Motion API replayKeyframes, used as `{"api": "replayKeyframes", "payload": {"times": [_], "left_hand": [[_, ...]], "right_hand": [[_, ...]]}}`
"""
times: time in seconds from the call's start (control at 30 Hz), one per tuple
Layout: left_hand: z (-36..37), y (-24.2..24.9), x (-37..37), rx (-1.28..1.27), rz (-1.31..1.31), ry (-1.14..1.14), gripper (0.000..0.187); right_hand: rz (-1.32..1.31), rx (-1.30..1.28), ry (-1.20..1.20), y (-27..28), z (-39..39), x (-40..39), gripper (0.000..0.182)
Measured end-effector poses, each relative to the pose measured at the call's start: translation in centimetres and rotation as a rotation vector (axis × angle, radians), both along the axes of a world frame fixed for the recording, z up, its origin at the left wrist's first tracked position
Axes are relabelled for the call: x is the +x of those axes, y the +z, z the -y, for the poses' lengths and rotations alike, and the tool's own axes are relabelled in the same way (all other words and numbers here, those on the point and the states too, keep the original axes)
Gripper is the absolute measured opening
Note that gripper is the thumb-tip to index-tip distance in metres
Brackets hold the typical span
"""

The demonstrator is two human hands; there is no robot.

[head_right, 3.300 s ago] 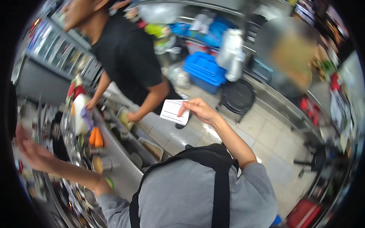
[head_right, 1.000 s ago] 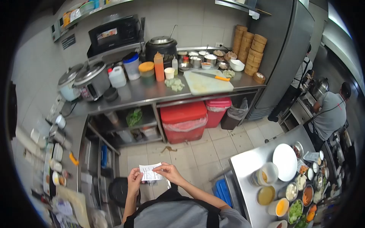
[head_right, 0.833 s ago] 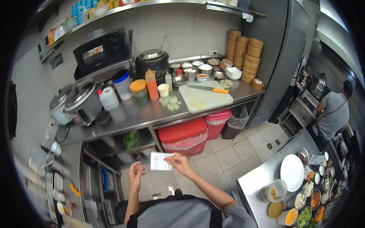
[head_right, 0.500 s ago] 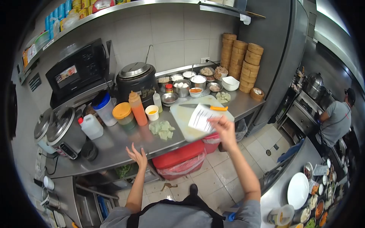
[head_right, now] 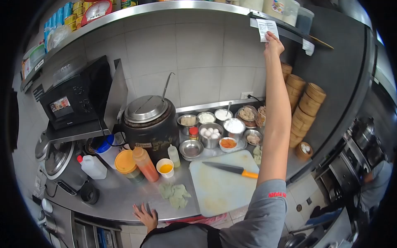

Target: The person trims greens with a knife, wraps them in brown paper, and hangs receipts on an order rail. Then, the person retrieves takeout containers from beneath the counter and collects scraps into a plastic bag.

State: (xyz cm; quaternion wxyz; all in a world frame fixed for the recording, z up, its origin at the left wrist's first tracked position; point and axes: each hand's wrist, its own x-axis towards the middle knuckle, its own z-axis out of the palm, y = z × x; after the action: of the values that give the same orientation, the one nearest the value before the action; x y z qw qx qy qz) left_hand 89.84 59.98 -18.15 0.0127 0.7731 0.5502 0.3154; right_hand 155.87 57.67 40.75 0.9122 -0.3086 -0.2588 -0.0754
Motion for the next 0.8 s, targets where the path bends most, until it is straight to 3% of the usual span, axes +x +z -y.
{"api": "replayKeyframes", "payload": {"times": [0.07,0.13,0.3,0.37,0.4,0.43,0.47,0.5,0.6,0.7,0.8], "left_hand": [[-0.1,-0.3,0.0,-0.021,-0.007,0.010,0.061],[-0.3,0.1,0.0,-0.039,-0.010,0.007,0.062],[-0.1,0.6,0.3,-0.077,0.002,-0.007,0.063],[-0.3,0.3,0.1,-0.083,0.010,-0.026,0.065],[-0.2,0.3,0.1,-0.087,0.016,-0.012,0.066],[-0.1,0.3,0.3,-0.089,0.026,-0.030,0.065],[-0.5,0.5,0.2,-0.092,0.042,-0.022,0.065],[-0.5,0.5,0.2,-0.047,0.013,0.002,0.064],[-0.6,-0.1,-0.2,-0.039,0.028,-0.018,0.060],[0.4,0.1,-0.5,0.000,0.108,-0.019,0.064],[3.0,1.5,-0.5,0.042,0.240,0.071,0.064]], "right_hand": [[-0.151,-0.173,-0.121,1.1,-2.2,3.6,0.023],[-0.198,-0.114,-0.105,1.6,-3.9,9.2,0.025],[-0.058,-0.040,-0.083,5.8,-3.9,9.2,0.024],[-0.037,0.106,0.012,6.9,-4.1,10.8,0.024],[0.356,0.390,0.130,6.8,-4.8,13.4,0.034],[0.158,0.252,0.134,7.1,-4.4,15.9,0.046],[0.268,0.208,0.428,6.9,-4.2,17.9,0.041],[0.268,0.178,0.453,6.6,-4.6,17.3,0.043],[0.328,0.061,0.364,5.0,-9.0,11.1,0.048],[0.443,-0.022,0.289,1.7,-12.5,-4.6,0.053],[0.538,0.018,0.422,-1.2,-13.3,-19.5,0.059]]}}
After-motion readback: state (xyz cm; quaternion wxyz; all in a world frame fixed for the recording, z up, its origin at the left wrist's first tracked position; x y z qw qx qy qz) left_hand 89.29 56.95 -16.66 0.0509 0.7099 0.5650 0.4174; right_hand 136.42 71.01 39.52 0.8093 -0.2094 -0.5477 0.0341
